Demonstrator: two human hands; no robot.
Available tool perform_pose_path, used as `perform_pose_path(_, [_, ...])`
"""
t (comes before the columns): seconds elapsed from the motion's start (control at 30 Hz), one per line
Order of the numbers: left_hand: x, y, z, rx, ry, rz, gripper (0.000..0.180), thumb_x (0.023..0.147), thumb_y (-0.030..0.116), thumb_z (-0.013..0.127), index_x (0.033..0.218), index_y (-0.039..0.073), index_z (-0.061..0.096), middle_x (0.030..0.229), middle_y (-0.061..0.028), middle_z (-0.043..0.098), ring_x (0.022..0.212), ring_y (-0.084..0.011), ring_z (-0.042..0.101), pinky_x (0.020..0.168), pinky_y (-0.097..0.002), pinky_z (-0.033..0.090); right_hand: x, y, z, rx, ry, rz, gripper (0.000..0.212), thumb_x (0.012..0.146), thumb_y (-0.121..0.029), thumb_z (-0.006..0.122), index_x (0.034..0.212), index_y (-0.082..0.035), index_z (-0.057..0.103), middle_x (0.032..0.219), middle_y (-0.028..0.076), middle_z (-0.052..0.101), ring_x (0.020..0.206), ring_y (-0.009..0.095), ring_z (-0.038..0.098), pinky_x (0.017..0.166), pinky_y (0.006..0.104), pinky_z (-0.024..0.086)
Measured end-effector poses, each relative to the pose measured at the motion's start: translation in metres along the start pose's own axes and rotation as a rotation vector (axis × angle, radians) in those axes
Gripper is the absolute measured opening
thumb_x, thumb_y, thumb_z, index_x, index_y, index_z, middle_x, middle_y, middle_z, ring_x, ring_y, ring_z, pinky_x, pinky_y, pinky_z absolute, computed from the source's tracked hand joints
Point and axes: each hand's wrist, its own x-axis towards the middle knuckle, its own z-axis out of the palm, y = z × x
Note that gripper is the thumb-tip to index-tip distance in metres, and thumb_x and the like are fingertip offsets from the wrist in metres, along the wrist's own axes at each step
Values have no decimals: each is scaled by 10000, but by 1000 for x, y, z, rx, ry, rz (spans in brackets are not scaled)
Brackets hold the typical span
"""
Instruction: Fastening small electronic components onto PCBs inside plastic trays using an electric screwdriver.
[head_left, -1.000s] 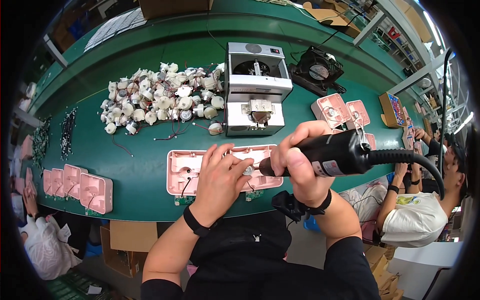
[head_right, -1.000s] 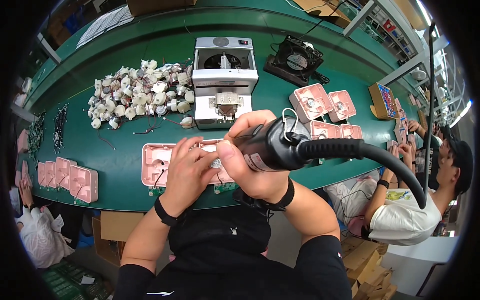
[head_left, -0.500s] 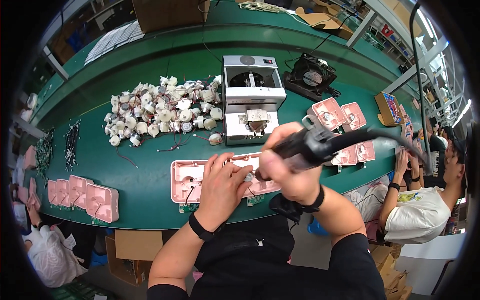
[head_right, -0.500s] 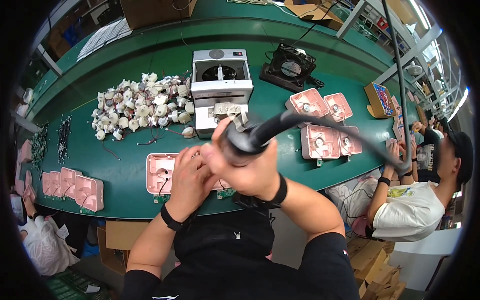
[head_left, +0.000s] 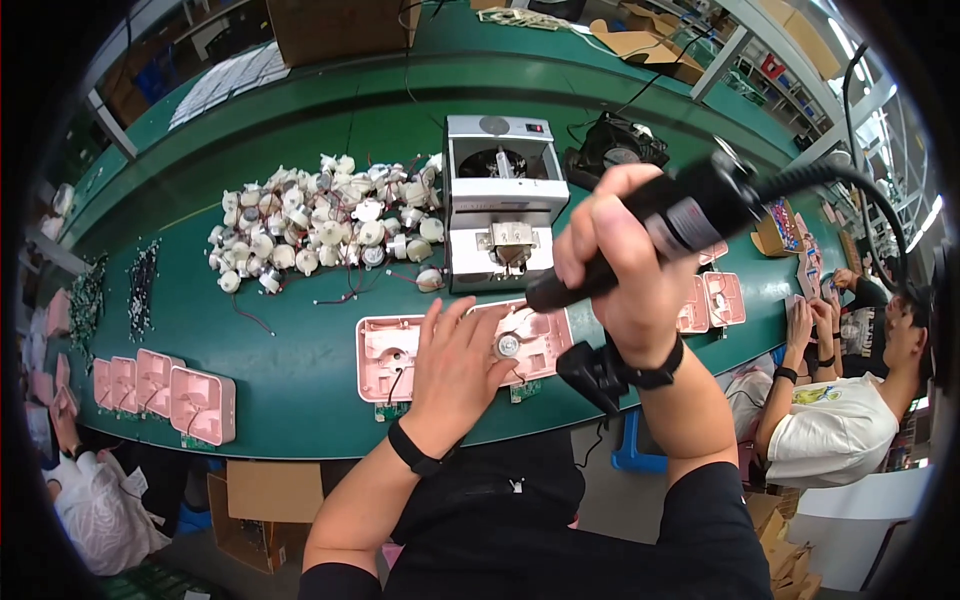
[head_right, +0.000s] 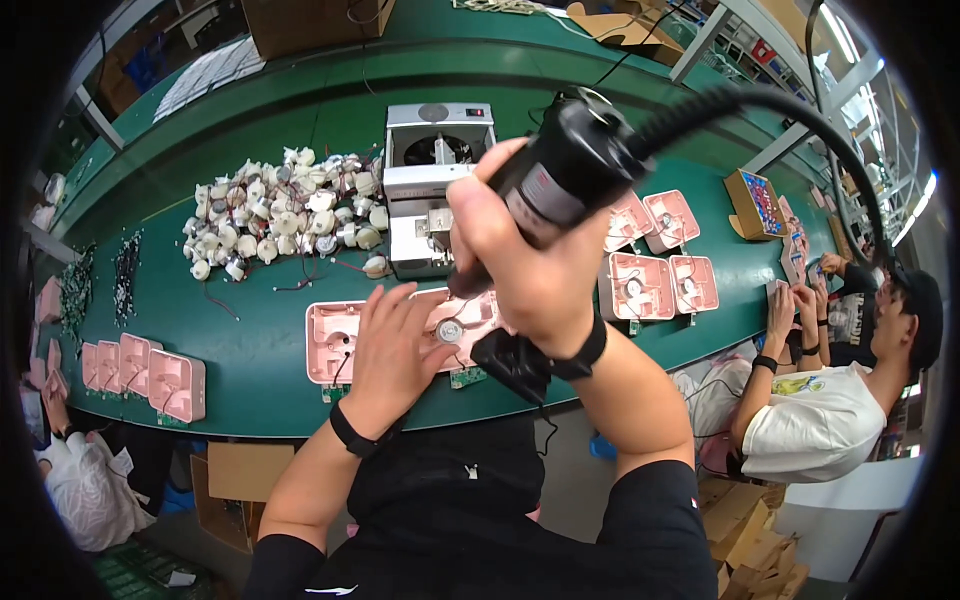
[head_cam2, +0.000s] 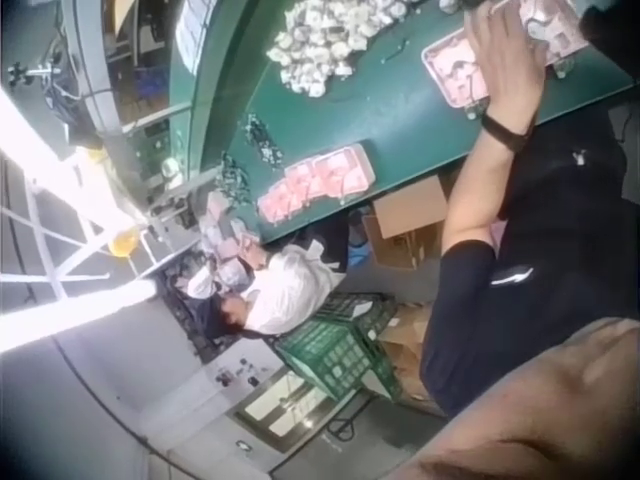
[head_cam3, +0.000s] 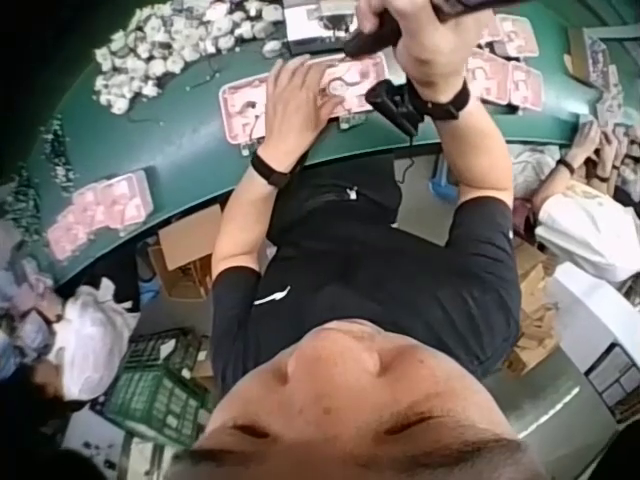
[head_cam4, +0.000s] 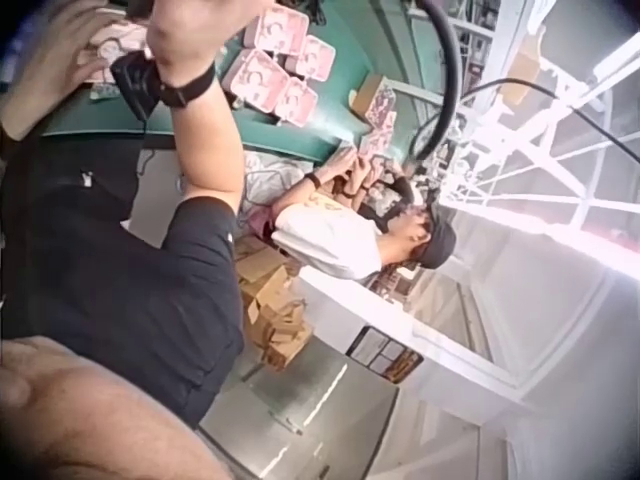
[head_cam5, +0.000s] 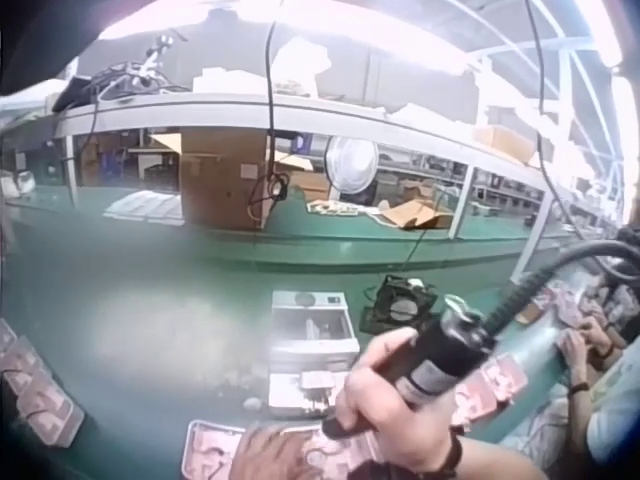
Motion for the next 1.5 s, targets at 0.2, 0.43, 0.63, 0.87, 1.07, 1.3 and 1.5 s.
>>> perform_pose_path(0.2, [-3, -7, -1, -7, 44, -2, 647, 711, 189, 823, 1272, 90, 517, 1204, -94, 539, 1186, -288, 526, 1116, -503, 327, -39, 9, 10, 111, -85, -1, 222, 905, -79, 601, 1043, -29, 434, 701, 78, 549, 563, 154, 532, 552, 310, 473])
perform_pose_path(0.43, [-6, -13, 9, 0, 126, 29, 631, 723, 175, 811, 1270, 86, 511, 1226, -109, 521, 1159, -300, 539, 1107, -504, 346, -48, 44, 9, -53, -177, -4, 252, 894, -51, 623, 1045, -18, 424, 727, 87, 573, 594, 125, 536, 588, 290, 486])
perform_pose_path(0.63, [-2, -13, 7, -30, 80, 24, 606, 731, 154, 790, 1256, 54, 505, 1216, -124, 525, 1141, -322, 540, 1089, -489, 378, -50, 59, 8, -136, -199, -98, 251, 882, -28, 633, 1027, -3, 429, 727, 84, 585, 615, 103, 549, 607, 275, 503])
perform_pose_path(0.87, [-2, -15, 7, -38, 100, 34, 623, 729, 158, 791, 1261, 33, 494, 1226, -138, 527, 1134, -339, 540, 1084, -483, 389, -46, 49, 15, -120, -173, -32, 227, 883, -12, 617, 1033, 0, 446, 733, 79, 581, 608, 116, 554, 592, 275, 500])
perform_pose_path(1.07, [-10, -1, -24, -22, 129, 10, 653, 739, 172, 800, 1291, 20, 487, 1239, -153, 532, 1141, -344, 540, 1046, -480, 411, -14, 6, 6, 141, -6, -100, 166, 920, -69, 566, 1033, 1, 466, 703, 70, 554, 556, 154, 545, 535, 298, 479])
perform_pose_path(1.3, [-57, -29, -69, 69, 310, -299, 521, 819, 208, 773, 1243, -5, 556, 1198, -156, 562, 1096, -335, 564, 929, -430, 461, 36, 13, 1, -25, 72, -188, 104, 927, -92, 570, 961, -14, 510, 679, 67, 536, 524, 168, 534, 512, 303, 462])
perform_pose_path(1.5, [-75, -40, -74, -193, 155, -593, 433, 911, 213, 677, 1253, -21, 553, 1158, -155, 569, 981, -276, 611, 847, -373, 505, 20, 15, -4, 68, 66, -33, 94, 935, -105, 577, 942, -38, 512, 693, 62, 527, 524, 164, 521, 509, 302, 446])
